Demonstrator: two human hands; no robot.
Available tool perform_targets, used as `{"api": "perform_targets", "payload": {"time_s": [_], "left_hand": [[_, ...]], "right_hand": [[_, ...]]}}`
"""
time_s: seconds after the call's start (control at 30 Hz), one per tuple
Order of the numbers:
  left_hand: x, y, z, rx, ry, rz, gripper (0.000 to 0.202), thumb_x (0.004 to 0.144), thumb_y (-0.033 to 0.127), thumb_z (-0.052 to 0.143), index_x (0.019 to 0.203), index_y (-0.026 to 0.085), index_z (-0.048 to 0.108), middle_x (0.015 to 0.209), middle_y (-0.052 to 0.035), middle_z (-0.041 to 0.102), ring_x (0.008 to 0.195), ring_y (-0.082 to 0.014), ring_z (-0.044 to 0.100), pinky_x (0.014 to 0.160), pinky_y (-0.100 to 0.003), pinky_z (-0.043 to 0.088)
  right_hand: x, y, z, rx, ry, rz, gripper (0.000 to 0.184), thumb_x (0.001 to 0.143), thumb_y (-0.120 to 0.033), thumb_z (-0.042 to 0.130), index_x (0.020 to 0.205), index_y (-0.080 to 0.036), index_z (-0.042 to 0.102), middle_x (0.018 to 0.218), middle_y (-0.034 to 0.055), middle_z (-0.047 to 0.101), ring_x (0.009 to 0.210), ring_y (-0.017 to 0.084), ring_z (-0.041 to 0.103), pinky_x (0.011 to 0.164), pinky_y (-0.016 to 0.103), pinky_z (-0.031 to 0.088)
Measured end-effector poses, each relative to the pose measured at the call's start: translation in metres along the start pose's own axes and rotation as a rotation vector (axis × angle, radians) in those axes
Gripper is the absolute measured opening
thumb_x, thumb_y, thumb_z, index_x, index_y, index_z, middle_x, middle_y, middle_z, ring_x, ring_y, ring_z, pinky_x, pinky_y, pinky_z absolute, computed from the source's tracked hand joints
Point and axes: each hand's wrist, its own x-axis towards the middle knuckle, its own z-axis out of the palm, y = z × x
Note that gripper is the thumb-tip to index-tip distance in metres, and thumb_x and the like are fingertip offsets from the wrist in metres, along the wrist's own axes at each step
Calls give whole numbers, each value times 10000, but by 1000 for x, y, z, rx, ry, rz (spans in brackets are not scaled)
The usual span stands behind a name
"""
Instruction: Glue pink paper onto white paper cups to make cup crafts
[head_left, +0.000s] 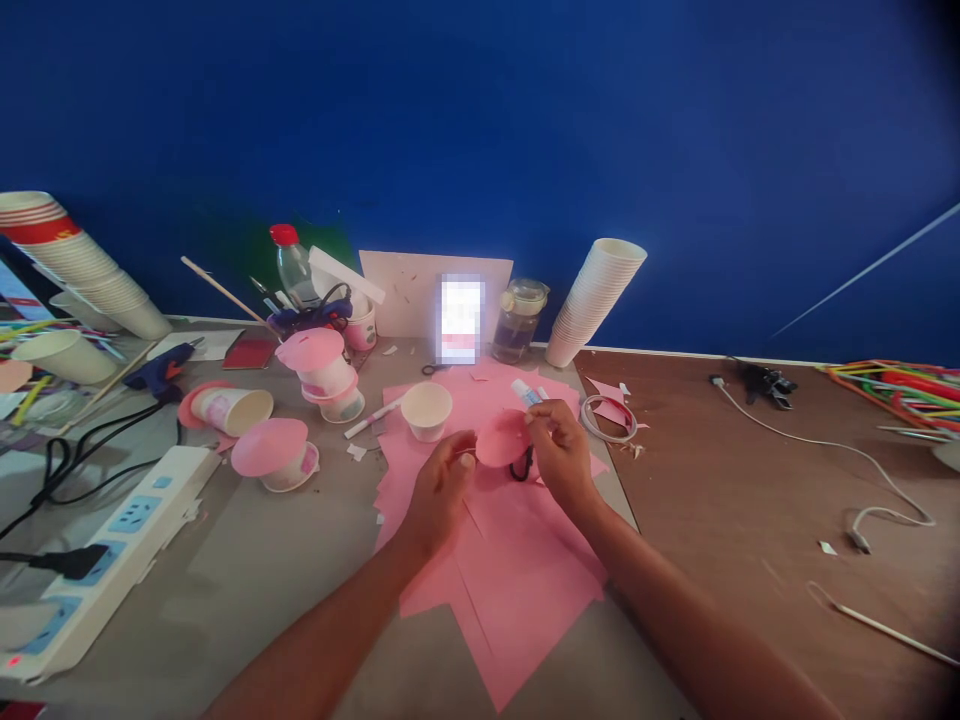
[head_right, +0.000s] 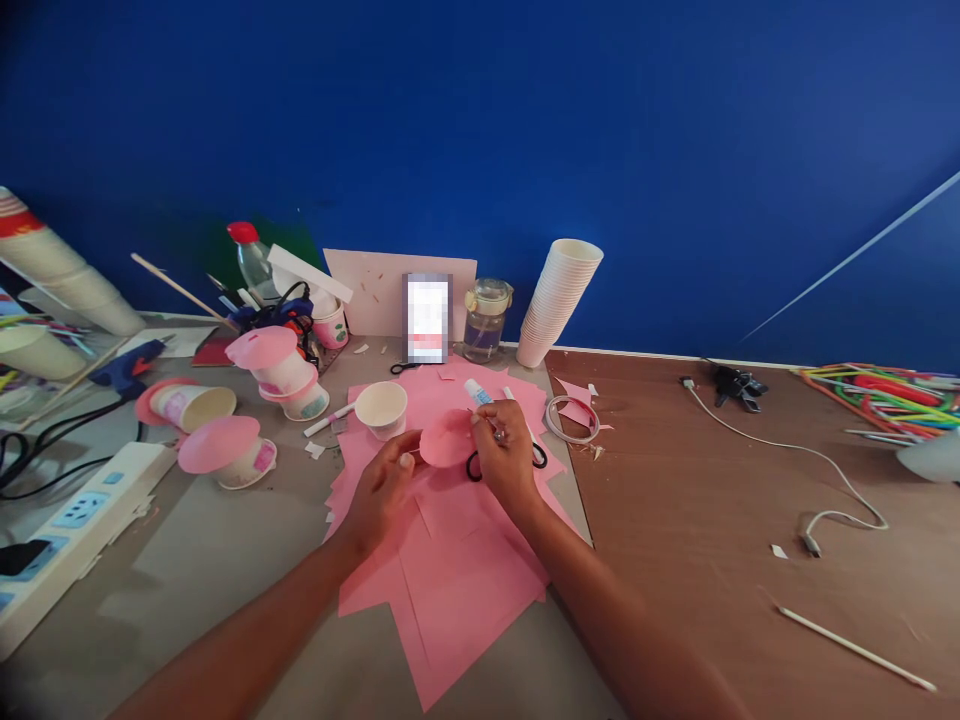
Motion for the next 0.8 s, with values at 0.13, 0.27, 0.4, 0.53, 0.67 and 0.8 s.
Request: {"api": "perform_targets", "payload": {"time_s": [0.13,0.27,0.4,0.53,0.67,0.8], "left_hand": [[-3,-4,-5,112,-9,288,376,930,387,334,1076,157,593,1064,-123,624,992,-222,589,892,-404,458],[-3,2,-11,295,50,579,346,943,310,309,1076,158,590,995,-111,637,976,-208,587,882,-401,461],[3,8,-19,391,191,713,344,945,313,304,1059,162,591,983,-100,635,981,-201,586,887,-390,460],[13,9,-28,376,402,710,343,940,350,316,1091,176,571,1065,-102,603,1041,-207,565,937,-402,438],[24,0,-41,451,570,645,348,928,339,344,1181,173,516,1202,-120,531,1160,-218,486,1017,-407,367],[35,-15,-53,478,565,567,411,851,223,439,1260,195,430,1290,-120,436,1219,-231,421,1053,-411,324]], "right_hand": [[4,4,-3,62,60,41,69,766,-227,517,704,-215,545,692,-19,524,673,146,502,645,287,401],[5,4,-4,79,86,57,71,763,-250,525,709,-209,548,697,-24,524,659,139,499,643,285,394],[5,1,-4,77,98,71,71,753,-244,521,699,-207,547,698,-27,526,667,137,496,652,281,388],[6,1,-4,84,110,76,85,759,-258,521,697,-208,549,697,-29,527,663,135,494,652,277,391],[7,4,-4,121,126,106,77,753,-269,534,710,-208,555,718,-24,533,669,136,498,639,274,392],[8,7,-4,150,132,130,80,752,-278,539,718,-208,558,725,-22,537,660,137,493,622,273,387]]}}
